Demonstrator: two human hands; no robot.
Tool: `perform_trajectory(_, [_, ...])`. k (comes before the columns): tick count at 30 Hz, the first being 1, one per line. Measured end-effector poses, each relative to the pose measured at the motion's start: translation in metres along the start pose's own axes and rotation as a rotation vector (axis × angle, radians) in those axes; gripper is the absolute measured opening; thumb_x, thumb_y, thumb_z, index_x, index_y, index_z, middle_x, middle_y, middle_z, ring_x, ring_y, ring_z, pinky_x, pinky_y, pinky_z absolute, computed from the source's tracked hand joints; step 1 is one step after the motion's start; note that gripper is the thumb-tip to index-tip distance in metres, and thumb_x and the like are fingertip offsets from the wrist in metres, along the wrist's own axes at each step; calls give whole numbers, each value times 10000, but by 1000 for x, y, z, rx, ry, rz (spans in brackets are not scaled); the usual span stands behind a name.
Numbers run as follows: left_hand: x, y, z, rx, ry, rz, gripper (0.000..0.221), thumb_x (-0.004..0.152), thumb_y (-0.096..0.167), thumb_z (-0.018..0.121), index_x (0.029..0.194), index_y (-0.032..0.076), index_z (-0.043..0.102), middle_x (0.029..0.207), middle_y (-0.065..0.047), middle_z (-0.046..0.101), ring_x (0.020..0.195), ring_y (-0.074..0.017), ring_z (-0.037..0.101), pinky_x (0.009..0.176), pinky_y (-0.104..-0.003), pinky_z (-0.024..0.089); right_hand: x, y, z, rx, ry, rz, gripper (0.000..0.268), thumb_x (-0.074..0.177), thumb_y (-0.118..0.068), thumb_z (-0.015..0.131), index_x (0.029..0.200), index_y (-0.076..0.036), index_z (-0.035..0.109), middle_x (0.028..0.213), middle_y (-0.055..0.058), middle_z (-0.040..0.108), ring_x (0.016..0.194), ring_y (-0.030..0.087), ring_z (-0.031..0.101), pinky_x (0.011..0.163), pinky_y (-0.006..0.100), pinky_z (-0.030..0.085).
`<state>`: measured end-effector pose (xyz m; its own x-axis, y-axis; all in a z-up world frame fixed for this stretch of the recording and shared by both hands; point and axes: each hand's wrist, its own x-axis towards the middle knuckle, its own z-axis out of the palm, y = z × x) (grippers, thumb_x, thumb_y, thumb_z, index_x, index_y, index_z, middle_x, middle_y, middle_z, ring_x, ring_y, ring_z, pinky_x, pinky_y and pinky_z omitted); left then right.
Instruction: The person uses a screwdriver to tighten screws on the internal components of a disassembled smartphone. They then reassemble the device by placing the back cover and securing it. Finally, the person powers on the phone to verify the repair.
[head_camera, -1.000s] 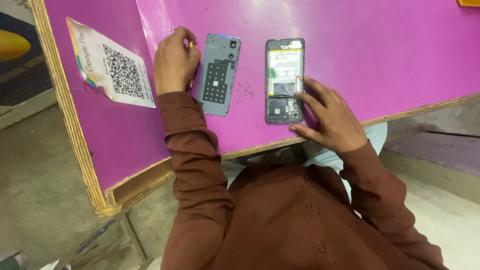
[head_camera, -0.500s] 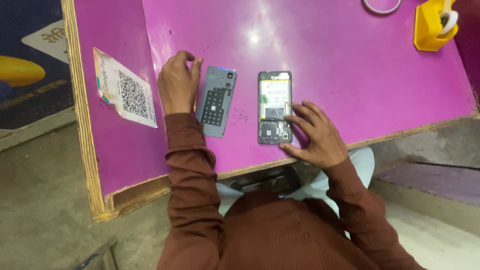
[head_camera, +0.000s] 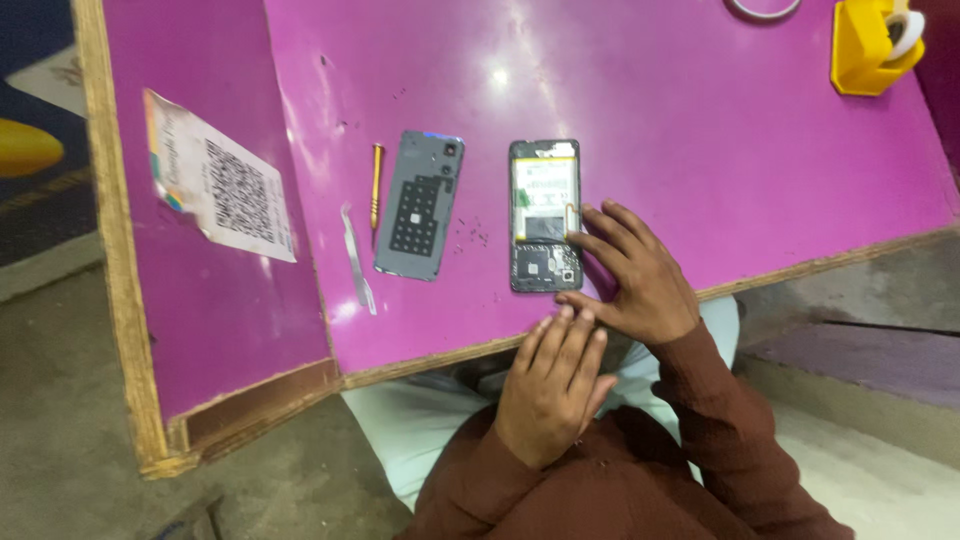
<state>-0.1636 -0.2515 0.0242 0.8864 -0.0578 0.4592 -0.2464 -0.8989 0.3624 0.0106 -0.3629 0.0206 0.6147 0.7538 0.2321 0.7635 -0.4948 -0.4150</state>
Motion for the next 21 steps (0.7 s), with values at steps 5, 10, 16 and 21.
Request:
perform_trajectory(5, [-20,-18,10,82,9,-63,637,1034,409,688,1465,-30,527,1573,-216,478,1503,-375,420,1259,-493,346,0,-2,-3,-47,-46,7,710,758,-539,799,1324,-136,650,1496,125,533,1437,364,421,1107,549,434])
perform_trajectory(10, [13,-42,-6,86,-47,-122,851,946,583,636,1479,-62,482,1564,-244,454,1489,-399,392,1228,-529,318,-1,-7,-7,2,-12,6,664,796,-493,800,1325,-117,658,1505,126,550,1452,364,436,1129,527,452])
perform_trajectory(16, [27,-44,-5,111,-116,-120,865,839,539,679,1418,-81,512,1504,-273,472,1426,-454,406,1150,-535,370,-6,-7,-8,-4,-3,-38,647,819,-448,802,1330,-77,663,1500,148,558,1455,364,445,1139,516,455])
perform_trajectory(21, [17,-49,-2,183,-32,-1,464,952,180,678,1355,-46,635,1436,-218,601,1375,-377,558,1151,-480,479,-14,-3,-11,44,-36,-95,602,771,-448,830,1240,-97,691,1472,145,567,1463,367,432,1148,519,447])
